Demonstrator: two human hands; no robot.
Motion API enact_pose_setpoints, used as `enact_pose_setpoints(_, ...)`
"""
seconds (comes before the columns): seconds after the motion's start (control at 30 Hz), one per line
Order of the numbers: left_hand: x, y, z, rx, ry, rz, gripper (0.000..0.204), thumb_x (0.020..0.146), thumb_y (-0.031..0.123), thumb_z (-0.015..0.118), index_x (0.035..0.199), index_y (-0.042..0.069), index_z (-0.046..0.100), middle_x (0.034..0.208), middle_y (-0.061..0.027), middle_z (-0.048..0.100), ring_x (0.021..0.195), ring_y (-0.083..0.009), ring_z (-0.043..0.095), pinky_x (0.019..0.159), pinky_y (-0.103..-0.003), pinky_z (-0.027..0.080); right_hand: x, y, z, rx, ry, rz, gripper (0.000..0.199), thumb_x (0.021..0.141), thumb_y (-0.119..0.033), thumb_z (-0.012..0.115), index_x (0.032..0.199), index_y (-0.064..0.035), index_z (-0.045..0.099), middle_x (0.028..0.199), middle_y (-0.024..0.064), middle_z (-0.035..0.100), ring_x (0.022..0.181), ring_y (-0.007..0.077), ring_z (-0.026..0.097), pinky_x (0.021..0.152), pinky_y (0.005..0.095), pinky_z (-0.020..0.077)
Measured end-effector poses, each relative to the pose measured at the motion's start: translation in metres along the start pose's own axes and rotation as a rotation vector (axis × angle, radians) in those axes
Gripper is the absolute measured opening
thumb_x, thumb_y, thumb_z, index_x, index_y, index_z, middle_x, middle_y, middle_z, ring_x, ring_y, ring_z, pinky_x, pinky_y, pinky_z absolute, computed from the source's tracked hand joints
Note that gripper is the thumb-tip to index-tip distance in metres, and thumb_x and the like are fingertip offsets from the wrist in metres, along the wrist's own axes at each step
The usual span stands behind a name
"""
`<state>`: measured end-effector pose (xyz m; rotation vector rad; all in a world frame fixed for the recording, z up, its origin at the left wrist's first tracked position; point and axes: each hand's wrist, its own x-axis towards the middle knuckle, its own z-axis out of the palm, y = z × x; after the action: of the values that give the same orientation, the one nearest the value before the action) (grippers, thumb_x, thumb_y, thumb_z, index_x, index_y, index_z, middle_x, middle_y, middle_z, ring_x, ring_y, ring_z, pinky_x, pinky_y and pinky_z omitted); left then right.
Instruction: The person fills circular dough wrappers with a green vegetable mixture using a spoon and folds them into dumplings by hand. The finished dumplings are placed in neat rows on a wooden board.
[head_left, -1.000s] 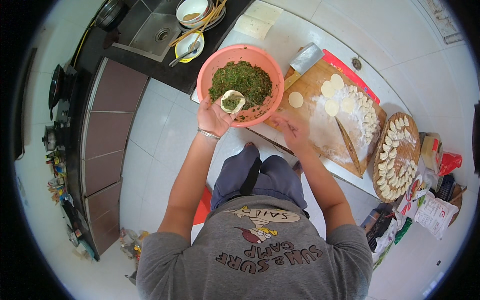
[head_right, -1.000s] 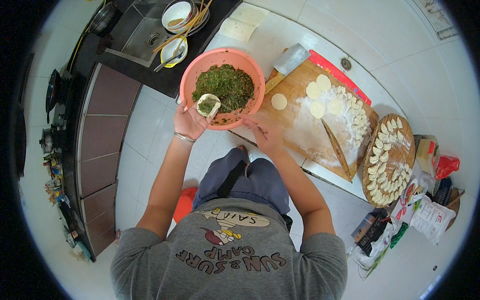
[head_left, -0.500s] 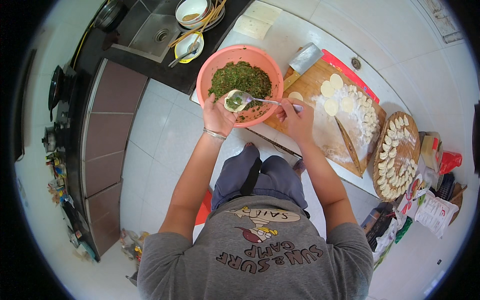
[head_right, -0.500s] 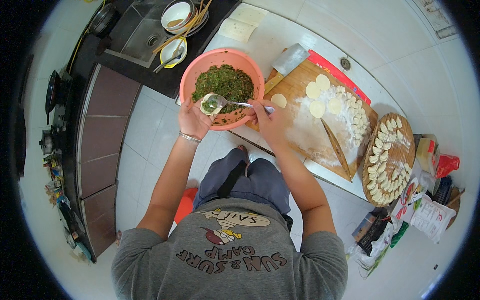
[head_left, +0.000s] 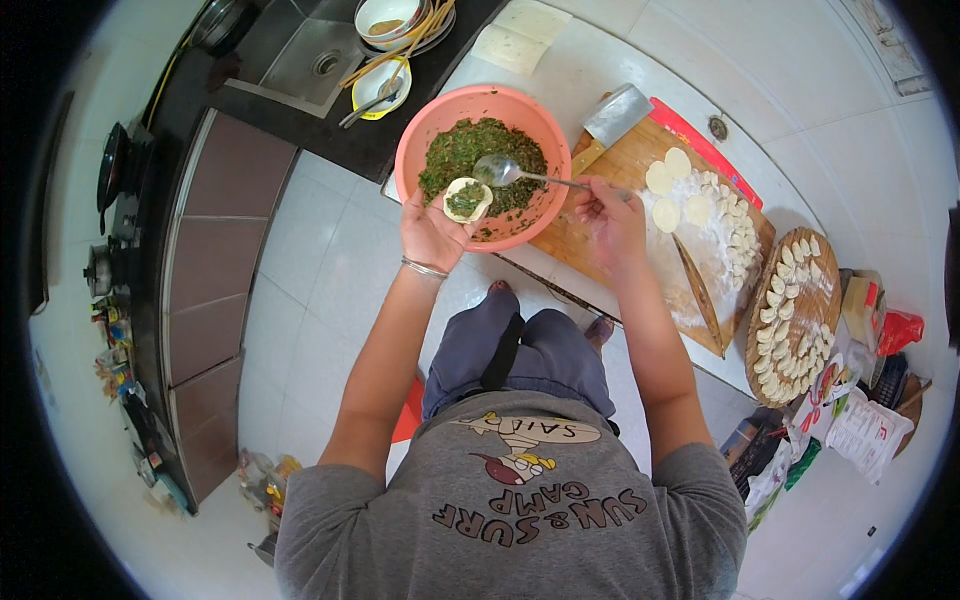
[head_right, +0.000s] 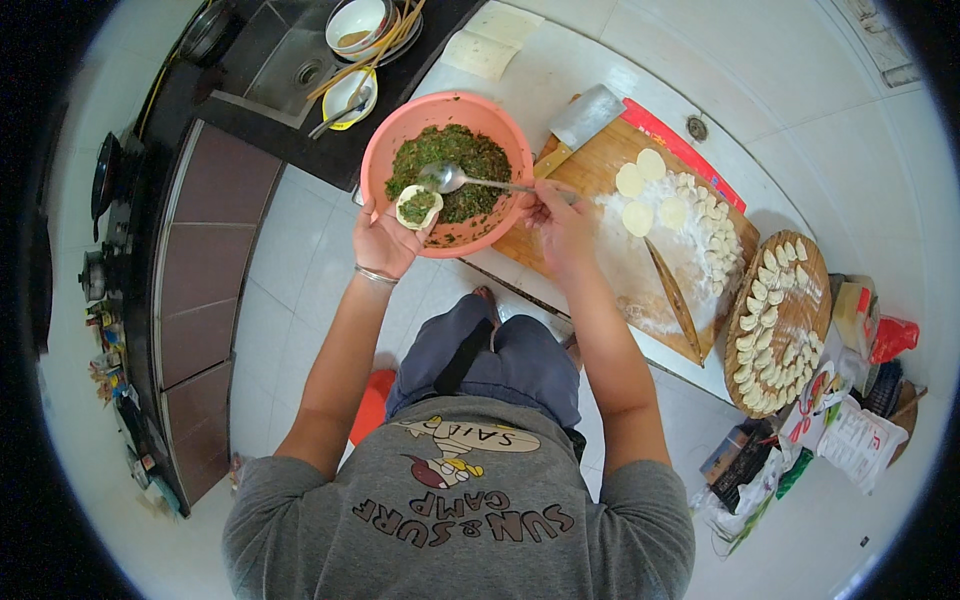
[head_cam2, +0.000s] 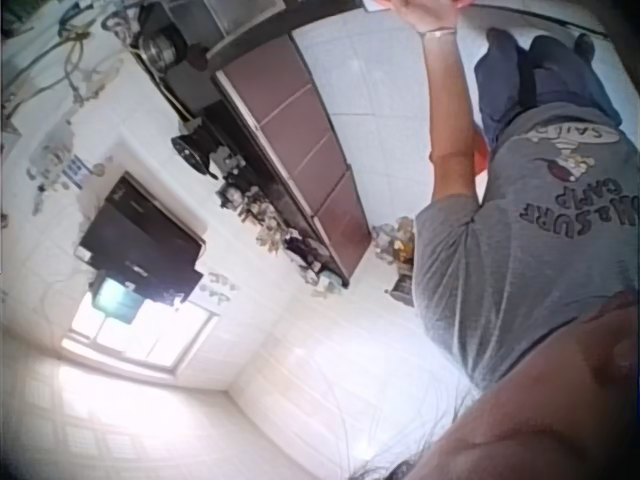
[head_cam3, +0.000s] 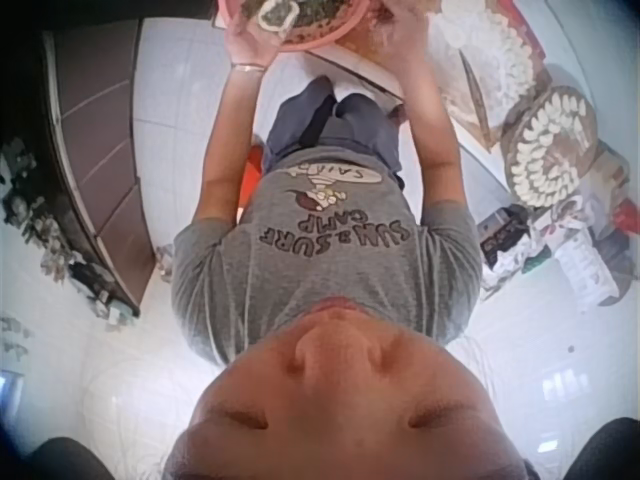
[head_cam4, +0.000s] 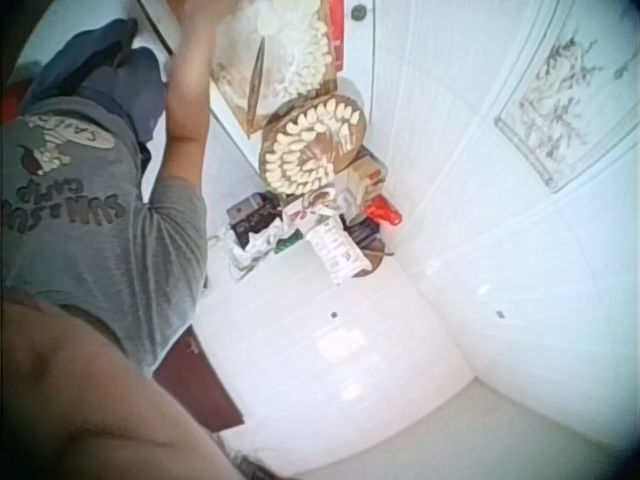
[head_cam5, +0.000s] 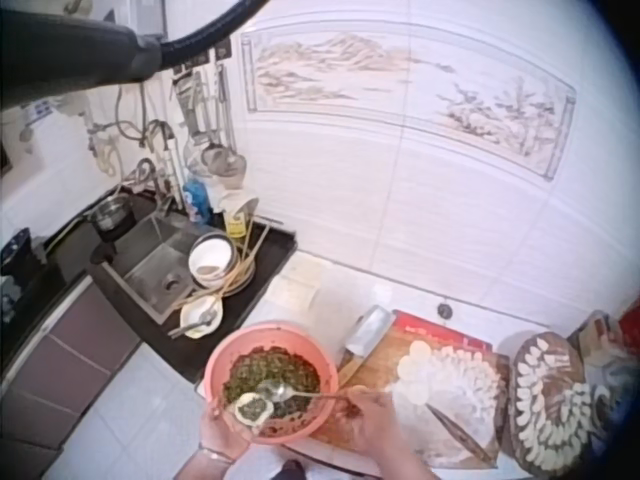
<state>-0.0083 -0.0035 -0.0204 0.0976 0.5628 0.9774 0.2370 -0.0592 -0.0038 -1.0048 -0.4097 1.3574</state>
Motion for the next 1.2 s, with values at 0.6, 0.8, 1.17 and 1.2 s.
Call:
enact_pose_setpoints(0.6,-0.027,-0.041,0.069,0.038,-0.201,-0.119,0.066,0.094,0.044,0.032,0.133,-0.008,0.033,0.135,-0.0204,0.043,0.126,-0.0328,0.042,0.105,-0.045,0.035,-0.033,-0.003,-0.024,-1.32,-0.4,-0.691,0.038,0.074,-0.017,0.07,0.11,-0.0095,0.061,0.108,0.0108,0.057,0.103,0.0293,0.053,0.089,0.0388,0.0417)
enact_pose_setpoints(0.8,-0.035,-0.111,0.122,0.028,-0.282,-0.267,0.065,0.094,0.044,0.029,0.133,-0.007,0.034,0.137,-0.021,0.041,0.124,-0.0337,0.043,0.104,-0.045,0.036,-0.09,-0.082,-0.05,-1.004,-0.125,-0.682,0.031,0.076,-0.012,0.069,0.105,-0.0045,0.063,0.104,0.0126,0.061,0.096,0.0297,0.059,0.083,0.0357,0.0462)
enact_pose_setpoints(1.17,-0.056,-0.285,0.209,0.2,-0.363,-0.433,0.064,0.093,0.046,0.033,0.131,-0.005,0.038,0.13,-0.0176,0.047,0.122,-0.0292,0.046,0.103,-0.045,0.034,-0.185,-0.182,-0.174,-1.057,-0.014,-0.841,0.026,0.081,-0.004,0.062,0.106,-0.0018,0.062,0.099,0.0127,0.059,0.089,0.0261,0.06,0.076,0.0318,0.0481)
enact_pose_setpoints(1.2,-0.059,-0.3,0.216,0.225,-0.38,-0.439,0.064,0.092,0.046,0.034,0.131,-0.005,0.039,0.13,-0.0173,0.048,0.121,-0.0284,0.046,0.103,-0.044,0.035,-0.193,-0.19,-0.186,-1.084,-0.015,-0.865,0.026,0.081,-0.004,0.062,0.106,-0.0018,0.062,0.099,0.0127,0.059,0.089,0.0261,0.059,0.075,0.0317,0.0481)
